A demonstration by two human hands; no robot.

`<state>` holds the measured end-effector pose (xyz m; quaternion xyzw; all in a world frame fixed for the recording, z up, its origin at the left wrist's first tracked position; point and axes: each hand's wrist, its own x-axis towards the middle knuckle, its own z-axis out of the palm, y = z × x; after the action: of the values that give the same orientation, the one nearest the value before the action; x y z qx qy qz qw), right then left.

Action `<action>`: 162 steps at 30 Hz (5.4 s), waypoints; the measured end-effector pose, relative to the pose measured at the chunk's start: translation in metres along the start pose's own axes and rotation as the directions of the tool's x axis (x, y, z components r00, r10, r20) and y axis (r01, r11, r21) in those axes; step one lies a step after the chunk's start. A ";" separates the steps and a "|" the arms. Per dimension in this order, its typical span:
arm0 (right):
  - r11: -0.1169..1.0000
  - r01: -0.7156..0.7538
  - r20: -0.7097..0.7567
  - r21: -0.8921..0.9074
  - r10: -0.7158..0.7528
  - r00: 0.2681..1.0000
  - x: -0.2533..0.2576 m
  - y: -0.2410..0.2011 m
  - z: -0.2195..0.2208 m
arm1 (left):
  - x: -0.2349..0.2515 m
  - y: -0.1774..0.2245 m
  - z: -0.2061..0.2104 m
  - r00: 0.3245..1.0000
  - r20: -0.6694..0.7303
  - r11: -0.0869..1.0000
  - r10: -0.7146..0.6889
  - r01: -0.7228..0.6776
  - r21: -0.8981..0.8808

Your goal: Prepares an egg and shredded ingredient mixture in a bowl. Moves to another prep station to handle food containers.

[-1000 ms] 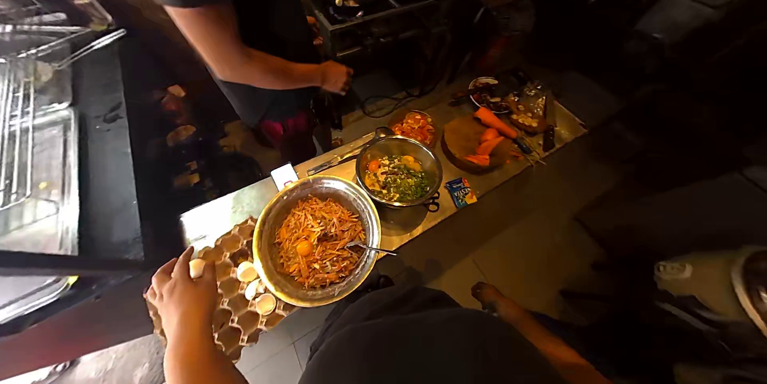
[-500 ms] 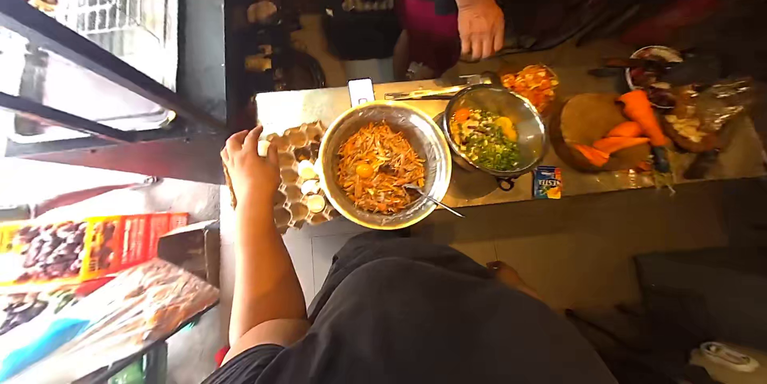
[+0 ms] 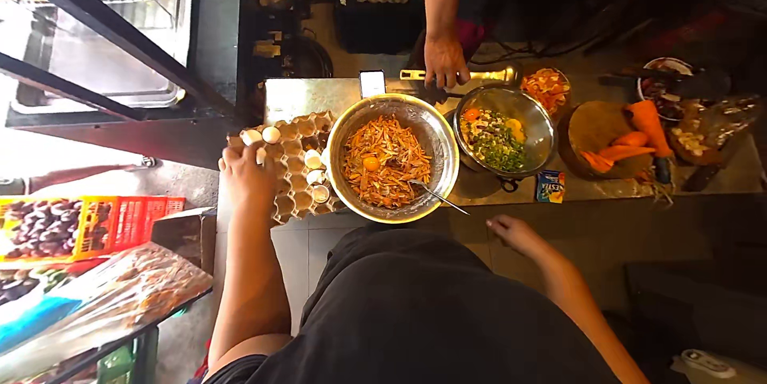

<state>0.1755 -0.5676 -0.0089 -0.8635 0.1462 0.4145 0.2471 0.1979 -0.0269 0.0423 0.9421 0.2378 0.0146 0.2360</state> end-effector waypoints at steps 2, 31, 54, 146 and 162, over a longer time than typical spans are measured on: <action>0.961 0.233 -0.154 -0.149 -0.255 0.954 -0.030 -0.059 -0.022 | -0.015 0.009 0.016 0.988 0.135 0.997 0.077 -0.076 -0.013; 0.521 0.350 -0.123 -0.778 -0.673 0.729 -0.009 -0.227 -0.012 | -0.077 0.024 0.112 0.951 0.308 0.953 -0.017 0.109 -0.282; 0.472 0.436 0.041 -0.766 -0.641 0.766 0.020 -0.201 0.030 | -0.099 0.036 0.116 0.928 0.365 0.932 -0.074 0.195 -0.307; 0.379 0.295 0.159 -0.877 -0.350 0.923 0.025 -0.187 -0.004 | -0.123 0.039 0.136 0.864 0.502 0.777 -0.045 0.346 -0.525; 0.424 0.142 -0.115 -0.895 -0.525 0.843 -0.022 -0.245 -0.024 | -0.115 0.036 0.130 0.877 0.480 0.888 -0.014 0.231 -0.398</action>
<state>0.2898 -0.3757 0.0960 -0.9417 -0.2136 0.1966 -0.1701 0.1298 -0.1638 -0.0470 0.8215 0.2255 -0.1725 0.4945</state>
